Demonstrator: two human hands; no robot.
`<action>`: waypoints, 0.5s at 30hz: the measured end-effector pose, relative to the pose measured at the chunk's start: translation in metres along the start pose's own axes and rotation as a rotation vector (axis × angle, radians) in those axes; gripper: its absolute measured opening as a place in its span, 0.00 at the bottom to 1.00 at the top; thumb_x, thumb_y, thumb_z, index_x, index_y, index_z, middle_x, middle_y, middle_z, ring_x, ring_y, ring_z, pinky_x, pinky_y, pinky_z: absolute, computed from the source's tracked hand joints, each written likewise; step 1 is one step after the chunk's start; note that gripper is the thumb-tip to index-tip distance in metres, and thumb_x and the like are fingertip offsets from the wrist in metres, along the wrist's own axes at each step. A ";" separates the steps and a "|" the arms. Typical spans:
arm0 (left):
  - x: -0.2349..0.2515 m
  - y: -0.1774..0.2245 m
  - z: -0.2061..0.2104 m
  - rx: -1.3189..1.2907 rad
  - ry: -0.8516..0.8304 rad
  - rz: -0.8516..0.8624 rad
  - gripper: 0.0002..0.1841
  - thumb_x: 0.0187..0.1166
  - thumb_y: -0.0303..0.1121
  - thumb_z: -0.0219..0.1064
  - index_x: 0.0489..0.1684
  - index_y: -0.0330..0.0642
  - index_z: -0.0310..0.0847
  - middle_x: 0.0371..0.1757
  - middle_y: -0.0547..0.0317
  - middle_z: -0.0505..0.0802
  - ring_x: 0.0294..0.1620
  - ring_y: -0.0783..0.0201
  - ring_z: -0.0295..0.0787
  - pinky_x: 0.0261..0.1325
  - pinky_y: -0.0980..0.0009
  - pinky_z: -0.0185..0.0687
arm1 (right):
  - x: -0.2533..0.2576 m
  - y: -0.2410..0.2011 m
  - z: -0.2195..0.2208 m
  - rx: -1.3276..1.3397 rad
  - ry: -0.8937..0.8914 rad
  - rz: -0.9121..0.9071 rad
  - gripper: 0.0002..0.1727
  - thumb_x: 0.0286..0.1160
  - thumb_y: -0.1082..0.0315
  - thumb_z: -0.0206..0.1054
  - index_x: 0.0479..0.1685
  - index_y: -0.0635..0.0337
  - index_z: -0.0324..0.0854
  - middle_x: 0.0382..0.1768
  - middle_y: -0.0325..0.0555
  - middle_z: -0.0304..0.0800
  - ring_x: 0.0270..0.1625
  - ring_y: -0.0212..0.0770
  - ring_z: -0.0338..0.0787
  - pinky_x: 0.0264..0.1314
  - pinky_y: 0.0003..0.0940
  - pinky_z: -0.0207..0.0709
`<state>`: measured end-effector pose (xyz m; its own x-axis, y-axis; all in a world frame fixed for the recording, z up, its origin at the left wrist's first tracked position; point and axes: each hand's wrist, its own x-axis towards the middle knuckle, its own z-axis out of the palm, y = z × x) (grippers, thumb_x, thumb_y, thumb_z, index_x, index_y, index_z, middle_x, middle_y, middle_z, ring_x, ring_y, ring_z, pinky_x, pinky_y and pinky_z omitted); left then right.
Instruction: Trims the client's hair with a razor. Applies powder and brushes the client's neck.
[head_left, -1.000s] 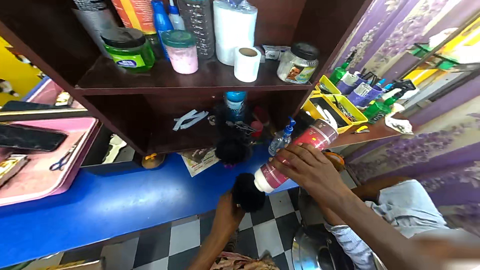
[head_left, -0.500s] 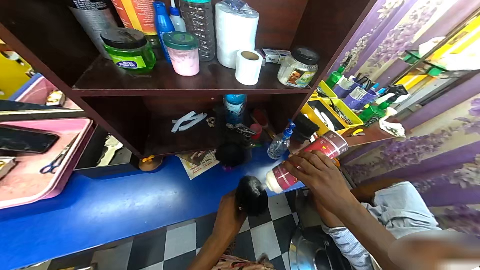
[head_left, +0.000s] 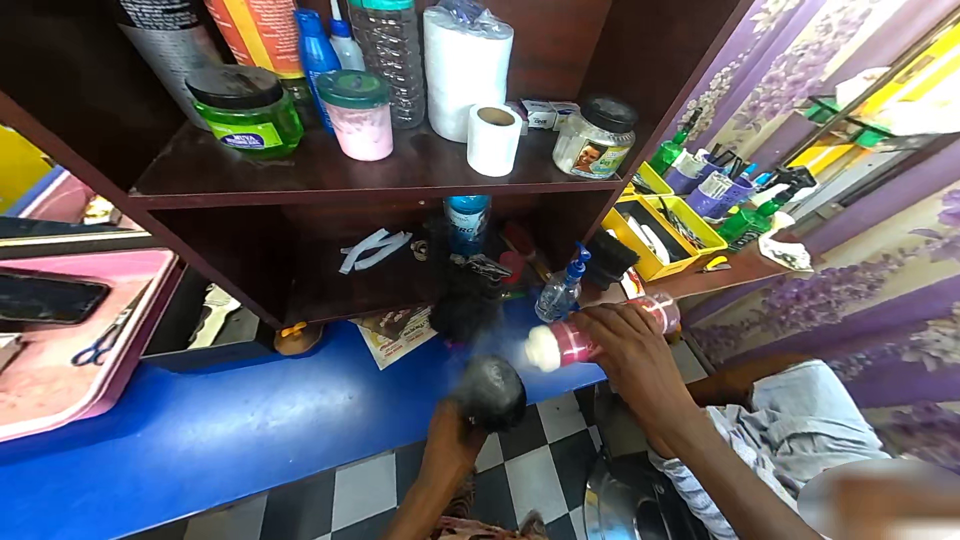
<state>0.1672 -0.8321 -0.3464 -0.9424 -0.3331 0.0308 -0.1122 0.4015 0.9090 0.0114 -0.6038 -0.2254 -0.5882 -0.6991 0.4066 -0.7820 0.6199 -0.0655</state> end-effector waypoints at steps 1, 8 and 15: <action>0.000 -0.004 0.000 -0.032 0.018 -0.002 0.25 0.63 0.35 0.78 0.56 0.26 0.83 0.49 0.44 0.94 0.55 0.53 0.93 0.65 0.51 0.85 | 0.001 0.001 0.008 0.189 -0.009 0.199 0.28 0.61 0.65 0.84 0.66 0.53 0.87 0.60 0.44 0.92 0.65 0.45 0.89 0.71 0.51 0.79; -0.009 -0.015 -0.010 -0.148 0.089 -0.041 0.26 0.61 0.36 0.80 0.55 0.26 0.83 0.46 0.50 0.95 0.50 0.65 0.93 0.61 0.63 0.88 | 0.029 -0.005 0.090 0.689 0.136 0.649 0.43 0.59 0.56 0.86 0.74 0.65 0.72 0.55 0.52 0.92 0.56 0.44 0.94 0.62 0.47 0.89; -0.020 -0.013 -0.013 -0.173 0.055 -0.123 0.28 0.62 0.29 0.80 0.58 0.19 0.78 0.48 0.42 0.93 0.53 0.61 0.92 0.64 0.62 0.86 | 0.055 0.000 0.159 0.641 0.147 0.638 0.45 0.58 0.57 0.87 0.76 0.68 0.70 0.59 0.59 0.90 0.60 0.51 0.92 0.67 0.51 0.86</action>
<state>0.1917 -0.8420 -0.3531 -0.9060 -0.4182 -0.0661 -0.1646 0.2041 0.9650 -0.0534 -0.6992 -0.3482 -0.9500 -0.2120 0.2291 -0.3085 0.5258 -0.7927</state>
